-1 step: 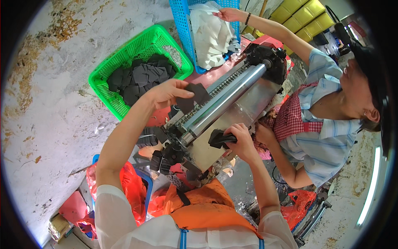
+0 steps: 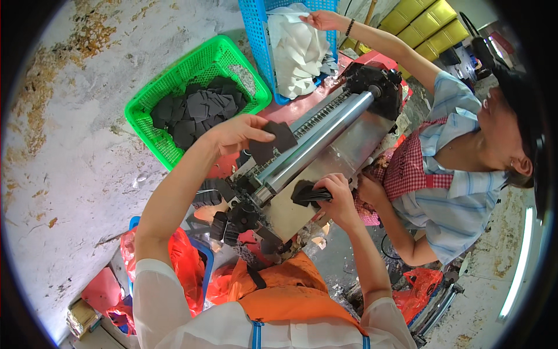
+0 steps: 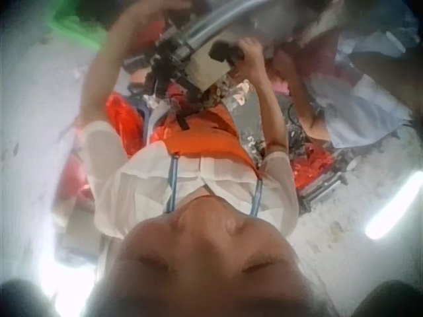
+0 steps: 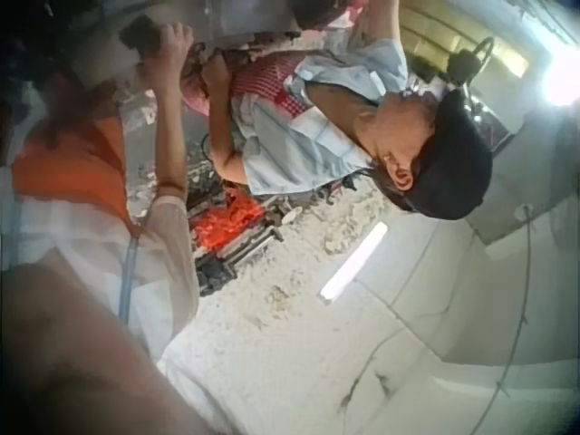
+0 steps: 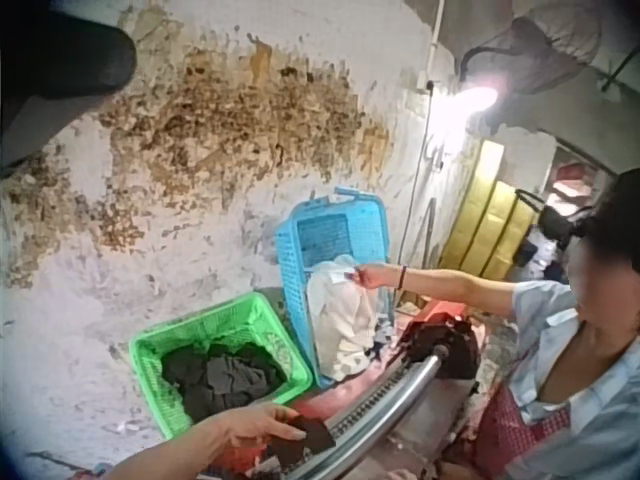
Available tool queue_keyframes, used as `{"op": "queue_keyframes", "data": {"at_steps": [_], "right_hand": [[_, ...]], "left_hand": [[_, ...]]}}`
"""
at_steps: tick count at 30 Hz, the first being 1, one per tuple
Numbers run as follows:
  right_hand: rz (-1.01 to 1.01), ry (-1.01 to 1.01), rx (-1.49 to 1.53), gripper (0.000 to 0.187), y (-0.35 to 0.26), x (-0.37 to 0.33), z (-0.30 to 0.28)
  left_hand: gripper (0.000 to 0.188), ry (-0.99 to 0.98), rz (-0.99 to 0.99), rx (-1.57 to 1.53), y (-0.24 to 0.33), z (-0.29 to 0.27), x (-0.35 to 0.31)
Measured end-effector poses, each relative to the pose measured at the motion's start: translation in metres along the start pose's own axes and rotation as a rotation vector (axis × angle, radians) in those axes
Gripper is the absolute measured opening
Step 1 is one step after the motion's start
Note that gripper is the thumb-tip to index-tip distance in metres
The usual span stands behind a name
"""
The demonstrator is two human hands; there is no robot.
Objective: The person applies adhesive to shoe components using an industrial roller machine.
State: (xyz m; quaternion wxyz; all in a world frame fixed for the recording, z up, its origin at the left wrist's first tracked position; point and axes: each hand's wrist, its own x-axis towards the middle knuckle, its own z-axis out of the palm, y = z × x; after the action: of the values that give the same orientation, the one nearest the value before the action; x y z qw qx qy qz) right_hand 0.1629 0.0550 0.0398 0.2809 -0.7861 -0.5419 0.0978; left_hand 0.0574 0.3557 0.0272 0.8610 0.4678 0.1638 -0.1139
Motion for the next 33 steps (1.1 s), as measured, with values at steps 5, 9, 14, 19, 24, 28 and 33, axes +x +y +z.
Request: {"op": "queue_keyframes", "data": {"at_steps": [5,9,14,19,24,28,33], "right_hand": [[0.157,0.133,0.387,0.03,-0.017,-0.003,-0.01],[0.156,-0.074,0.092,0.031,-0.014,0.002,-0.017],[-0.104,0.347,0.127,0.033,-0.005,0.008,0.013],[0.128,0.205,0.336,0.031,-0.005,-0.007,0.003],[0.075,0.263,0.159,0.031,-0.01,0.012,0.011],[0.327,0.225,0.657,0.041,-0.008,0.009,0.006],[0.155,-0.043,0.024,0.039,0.002,-0.014,-0.011]], "left_hand": [[0.034,-0.126,-0.044,0.137,-0.022,0.009,0.03],[0.034,-0.028,-0.116,0.29,-0.027,0.008,0.042],[0.028,0.1,-0.019,-0.075,-0.009,0.002,0.036],[0.029,-0.017,-0.022,0.077,-0.015,0.007,0.033],[0.036,0.118,0.101,-0.025,-0.012,0.002,0.042],[0.036,-0.006,0.041,-0.148,-0.01,-0.005,0.039],[0.035,0.179,-0.082,0.357,-0.03,-0.023,0.04]]}}
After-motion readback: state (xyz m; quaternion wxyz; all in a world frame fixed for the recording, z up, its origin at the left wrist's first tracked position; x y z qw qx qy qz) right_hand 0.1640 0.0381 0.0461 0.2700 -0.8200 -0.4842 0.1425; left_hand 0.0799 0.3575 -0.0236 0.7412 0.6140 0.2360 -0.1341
